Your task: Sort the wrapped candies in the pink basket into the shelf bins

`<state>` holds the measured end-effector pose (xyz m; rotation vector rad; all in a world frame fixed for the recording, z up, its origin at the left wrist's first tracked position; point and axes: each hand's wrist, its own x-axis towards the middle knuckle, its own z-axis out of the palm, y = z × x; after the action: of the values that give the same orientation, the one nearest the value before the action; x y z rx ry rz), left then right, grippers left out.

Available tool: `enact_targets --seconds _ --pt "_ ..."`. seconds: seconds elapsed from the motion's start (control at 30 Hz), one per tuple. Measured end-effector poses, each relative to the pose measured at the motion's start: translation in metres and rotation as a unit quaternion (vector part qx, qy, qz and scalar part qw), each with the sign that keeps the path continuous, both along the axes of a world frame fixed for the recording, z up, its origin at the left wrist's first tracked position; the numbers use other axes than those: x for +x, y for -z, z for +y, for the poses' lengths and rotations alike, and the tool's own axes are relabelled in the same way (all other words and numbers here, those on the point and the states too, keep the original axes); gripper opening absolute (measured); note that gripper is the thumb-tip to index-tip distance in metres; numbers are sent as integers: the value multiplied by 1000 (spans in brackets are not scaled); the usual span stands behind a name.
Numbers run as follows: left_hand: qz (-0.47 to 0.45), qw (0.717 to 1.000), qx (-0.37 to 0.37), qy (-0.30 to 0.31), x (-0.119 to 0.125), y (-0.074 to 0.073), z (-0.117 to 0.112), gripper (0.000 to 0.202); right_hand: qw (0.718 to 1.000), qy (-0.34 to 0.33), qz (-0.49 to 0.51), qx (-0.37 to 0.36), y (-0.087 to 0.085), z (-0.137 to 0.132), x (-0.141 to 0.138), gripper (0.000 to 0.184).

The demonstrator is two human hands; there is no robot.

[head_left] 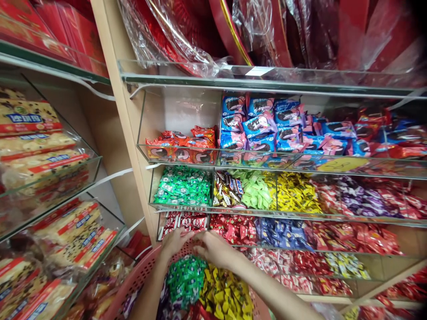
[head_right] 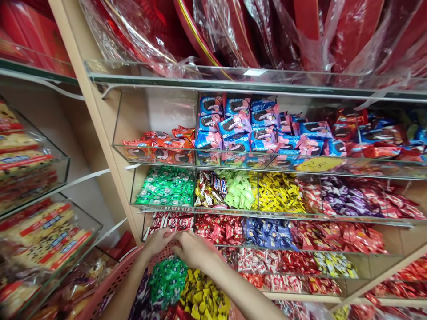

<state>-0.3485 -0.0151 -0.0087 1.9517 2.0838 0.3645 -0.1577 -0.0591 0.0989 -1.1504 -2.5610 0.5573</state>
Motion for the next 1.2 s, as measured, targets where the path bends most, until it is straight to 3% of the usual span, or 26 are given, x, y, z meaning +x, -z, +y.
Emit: enact_targets --seconds 0.1,0.17,0.23,0.3,0.4,0.53,0.73,0.93,1.0,1.1,1.2 --pt "-21 1000 0 3 -1 1 0 43 993 -12 -58 105 -45 10 -13 20" --pt "-30 1000 4 0 -1 2 1 46 973 -11 -99 210 -73 22 -24 20" --pt "-29 1000 6 -8 -1 3 0 51 947 11 -143 287 -92 38 -34 21" --pt "-27 1000 7 -11 -1 3 0 53 929 47 -204 306 -100 57 -43 23" --pt "-27 1000 9 -11 -1 3 -2 52 915 91 -291 264 -99 81 -51 24" --pt "-27 1000 8 -13 -1 3 -3 52 915 103 -310 235 -91 97 -55 21" --pt "-32 999 10 -21 -1 5 -2 52 921 106 -266 264 -84 98 -53 21" --pt "-29 999 8 -18 -1 4 -2 52 916 108 -231 308 -99 90 -46 26" --pt "-27 999 11 -18 -1 4 -2 52 933 90 -170 305 -103 80 -40 27" --pt "-29 999 10 -21 0 4 -2 51 972 27 19 233 -96 60 -25 27" --pt "-33 999 7 -22 1 1 -3 51 964 3 241 115 -74 42 -7 20"
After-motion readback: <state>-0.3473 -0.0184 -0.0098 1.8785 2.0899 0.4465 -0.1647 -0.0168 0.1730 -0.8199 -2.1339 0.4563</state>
